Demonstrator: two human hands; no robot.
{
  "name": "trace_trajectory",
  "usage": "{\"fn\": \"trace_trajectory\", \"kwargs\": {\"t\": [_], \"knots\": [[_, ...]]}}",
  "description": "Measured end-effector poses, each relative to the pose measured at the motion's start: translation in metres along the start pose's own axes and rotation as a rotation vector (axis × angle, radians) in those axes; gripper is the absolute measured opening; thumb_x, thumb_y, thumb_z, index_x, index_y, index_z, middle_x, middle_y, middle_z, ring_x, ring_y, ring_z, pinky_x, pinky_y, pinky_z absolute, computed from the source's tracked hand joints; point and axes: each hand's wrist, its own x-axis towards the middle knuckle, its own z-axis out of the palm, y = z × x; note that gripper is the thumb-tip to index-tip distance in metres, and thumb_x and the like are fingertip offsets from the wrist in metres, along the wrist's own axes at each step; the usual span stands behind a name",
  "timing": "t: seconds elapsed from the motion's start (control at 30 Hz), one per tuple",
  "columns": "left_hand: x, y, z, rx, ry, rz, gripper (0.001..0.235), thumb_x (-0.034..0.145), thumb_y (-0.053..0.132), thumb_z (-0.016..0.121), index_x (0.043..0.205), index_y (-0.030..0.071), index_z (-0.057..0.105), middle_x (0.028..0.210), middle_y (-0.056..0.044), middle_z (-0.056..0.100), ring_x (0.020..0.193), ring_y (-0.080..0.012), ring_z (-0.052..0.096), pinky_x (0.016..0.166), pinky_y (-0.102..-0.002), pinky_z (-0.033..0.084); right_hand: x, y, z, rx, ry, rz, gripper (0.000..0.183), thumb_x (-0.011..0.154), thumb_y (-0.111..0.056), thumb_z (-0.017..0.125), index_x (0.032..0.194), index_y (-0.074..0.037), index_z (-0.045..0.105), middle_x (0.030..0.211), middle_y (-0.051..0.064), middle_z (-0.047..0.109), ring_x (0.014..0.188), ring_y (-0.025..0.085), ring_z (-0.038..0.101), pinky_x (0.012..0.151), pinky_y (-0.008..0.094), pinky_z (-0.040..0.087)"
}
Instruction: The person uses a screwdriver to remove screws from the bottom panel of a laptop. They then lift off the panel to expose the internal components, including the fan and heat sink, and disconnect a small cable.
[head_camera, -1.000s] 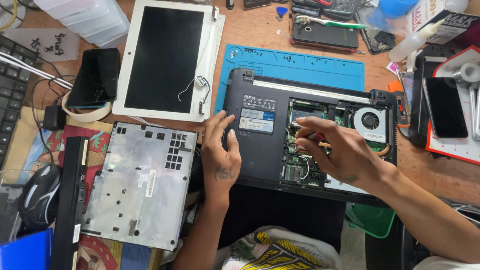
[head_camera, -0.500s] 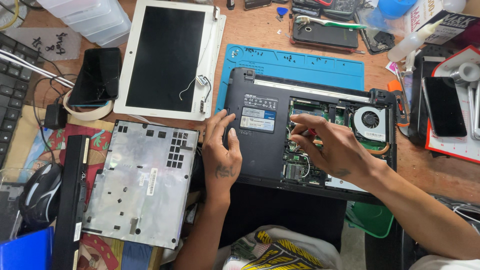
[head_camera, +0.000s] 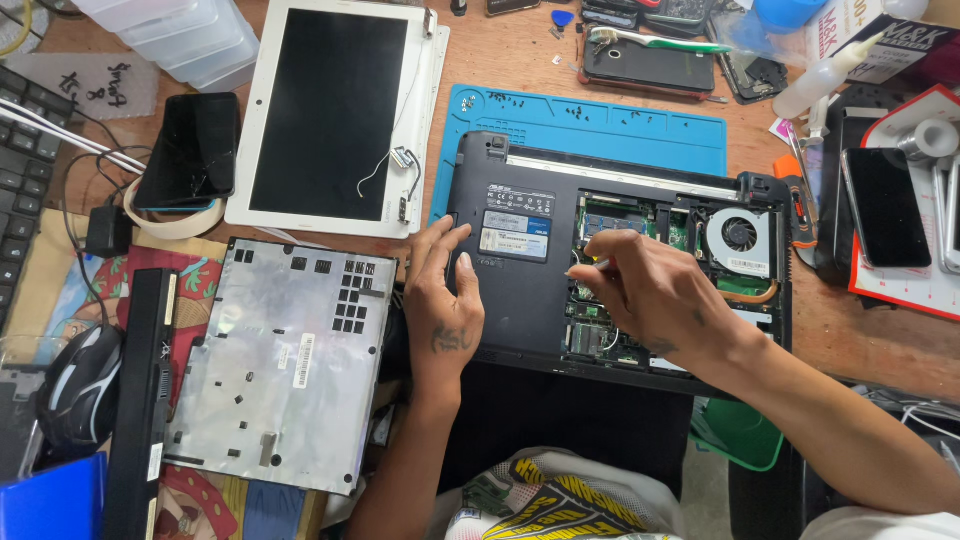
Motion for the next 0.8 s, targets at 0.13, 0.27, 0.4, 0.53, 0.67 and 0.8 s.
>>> {"fn": "trace_trajectory", "kwargs": {"t": [0.13, 0.27, 0.4, 0.53, 0.67, 0.8], "knots": [[0.000, -0.001, 0.000, -0.006, 0.003, 0.006, 0.034, 0.097, 0.008, 0.051, 0.124, -0.001, 0.068, 0.139, -0.017, 0.061, 0.131, -0.0332, 0.059, 0.110, -0.043, 0.047, -0.002, 0.001, 0.000, 0.024, -0.013, -0.045, 0.028, 0.099, -0.017, 0.069, 0.109, -0.001, 0.049, 0.074, 0.011, 0.062, 0.064, 0.024, 0.063, 0.056, 0.038, 0.051], [0.000, -0.001, 0.000, -0.008, 0.004, 0.011, 0.034, 0.097, 0.008, 0.050, 0.124, -0.001, 0.068, 0.139, -0.017, 0.061, 0.132, -0.0337, 0.058, 0.111, -0.043, 0.046, 0.000, 0.002, -0.005, 0.056, -0.096, -0.002, 0.026, 0.098, -0.014, 0.070, 0.109, -0.002, 0.050, 0.073, 0.011, 0.060, 0.059, 0.022, 0.061, 0.055, 0.039, 0.050], [0.000, -0.001, 0.000, -0.014, 0.001, 0.007, 0.034, 0.097, 0.009, 0.050, 0.124, -0.001, 0.068, 0.139, -0.017, 0.061, 0.132, -0.0337, 0.058, 0.111, -0.043, 0.046, 0.007, 0.000, -0.015, 0.127, -0.155, 0.004, 0.029, 0.095, -0.010, 0.069, 0.116, -0.003, 0.050, 0.087, 0.012, 0.064, 0.071, 0.023, 0.067, 0.062, 0.038, 0.054], [0.000, -0.002, -0.001, -0.018, -0.002, -0.013, 0.034, 0.096, 0.009, 0.050, 0.124, 0.000, 0.069, 0.139, -0.017, 0.061, 0.132, -0.0338, 0.057, 0.111, -0.044, 0.045, 0.011, -0.004, -0.022, 0.155, -0.159, -0.076, 0.035, 0.092, -0.006, 0.065, 0.123, -0.001, 0.051, 0.097, 0.011, 0.066, 0.085, 0.028, 0.069, 0.072, 0.041, 0.056], [0.000, -0.003, 0.001, -0.009, 0.004, 0.001, 0.035, 0.096, 0.009, 0.050, 0.125, -0.001, 0.068, 0.139, -0.017, 0.061, 0.133, -0.0339, 0.057, 0.112, -0.044, 0.044, 0.012, -0.004, -0.017, -0.032, -0.049, -0.107, 0.040, 0.090, -0.023, 0.077, 0.115, -0.003, 0.052, 0.089, 0.012, 0.065, 0.077, 0.030, 0.066, 0.072, 0.044, 0.053], [0.001, -0.001, 0.000, -0.004, 0.003, 0.022, 0.034, 0.097, 0.009, 0.051, 0.125, -0.001, 0.068, 0.140, -0.018, 0.060, 0.133, -0.0342, 0.057, 0.112, -0.044, 0.044, 0.007, -0.001, -0.011, -0.013, -0.064, -0.080, 0.032, 0.094, -0.020, 0.076, 0.111, -0.006, 0.053, 0.080, 0.007, 0.064, 0.073, 0.026, 0.067, 0.074, 0.044, 0.053]]}}
